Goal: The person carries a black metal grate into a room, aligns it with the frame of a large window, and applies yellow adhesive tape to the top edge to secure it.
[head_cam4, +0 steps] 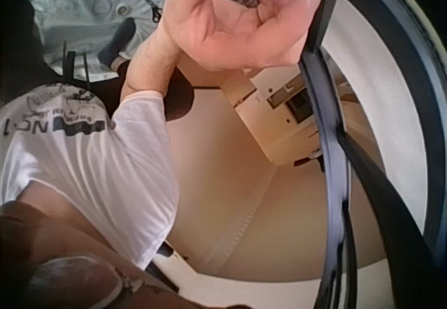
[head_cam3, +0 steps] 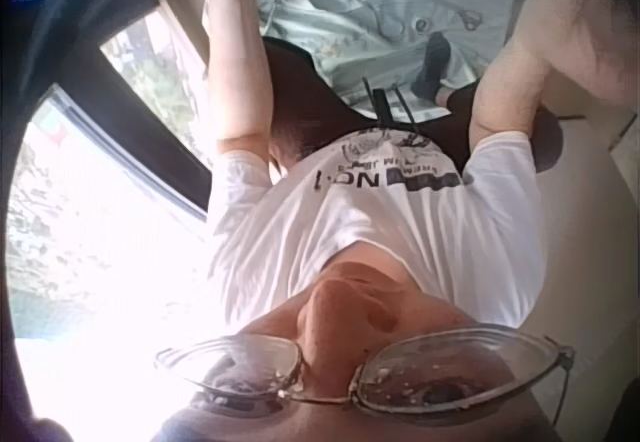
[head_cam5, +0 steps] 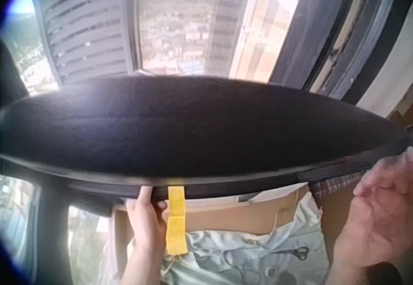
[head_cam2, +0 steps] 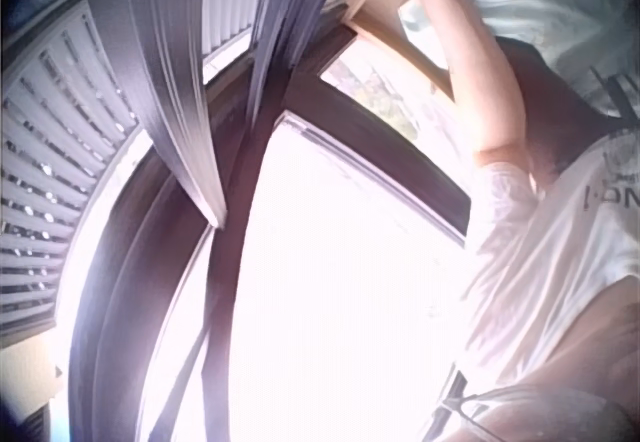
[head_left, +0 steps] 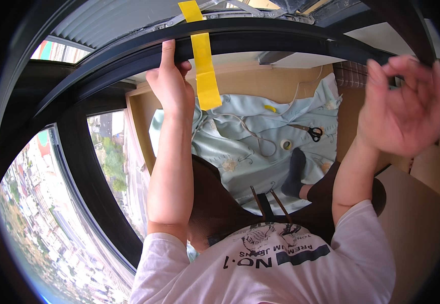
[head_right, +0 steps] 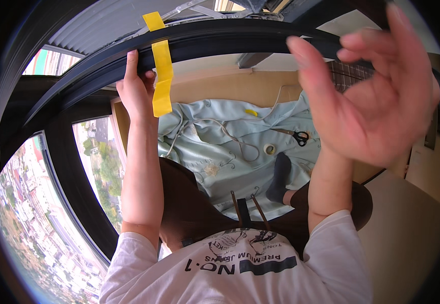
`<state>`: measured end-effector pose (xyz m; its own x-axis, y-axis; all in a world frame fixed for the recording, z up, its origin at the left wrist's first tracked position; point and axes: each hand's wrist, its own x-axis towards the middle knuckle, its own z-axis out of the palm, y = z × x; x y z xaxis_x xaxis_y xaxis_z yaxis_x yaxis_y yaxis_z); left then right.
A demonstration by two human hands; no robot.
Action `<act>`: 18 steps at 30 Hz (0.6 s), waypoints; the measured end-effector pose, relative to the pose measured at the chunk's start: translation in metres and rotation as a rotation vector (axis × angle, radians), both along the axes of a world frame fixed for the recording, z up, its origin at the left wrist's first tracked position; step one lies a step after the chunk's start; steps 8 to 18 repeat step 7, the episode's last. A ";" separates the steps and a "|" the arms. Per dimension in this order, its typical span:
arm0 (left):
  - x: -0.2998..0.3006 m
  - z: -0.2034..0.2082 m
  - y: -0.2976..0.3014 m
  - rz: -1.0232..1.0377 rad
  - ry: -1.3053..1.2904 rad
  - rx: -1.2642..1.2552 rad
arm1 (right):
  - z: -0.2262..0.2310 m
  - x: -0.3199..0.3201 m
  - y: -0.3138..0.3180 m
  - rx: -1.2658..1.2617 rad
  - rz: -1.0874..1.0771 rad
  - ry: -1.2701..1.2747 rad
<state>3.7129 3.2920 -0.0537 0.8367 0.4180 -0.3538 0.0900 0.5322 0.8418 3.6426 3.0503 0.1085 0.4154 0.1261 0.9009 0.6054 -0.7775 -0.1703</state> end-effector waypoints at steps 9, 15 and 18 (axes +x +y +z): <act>0.001 -0.001 0.003 0.013 -0.046 -0.007 | 0.011 0.018 -0.021 -0.112 -0.151 -0.059; 0.001 -0.001 0.003 0.013 -0.046 -0.007 | 0.011 0.018 -0.021 -0.112 -0.151 -0.059; 0.001 -0.001 0.003 0.013 -0.046 -0.007 | 0.011 0.018 -0.021 -0.112 -0.151 -0.059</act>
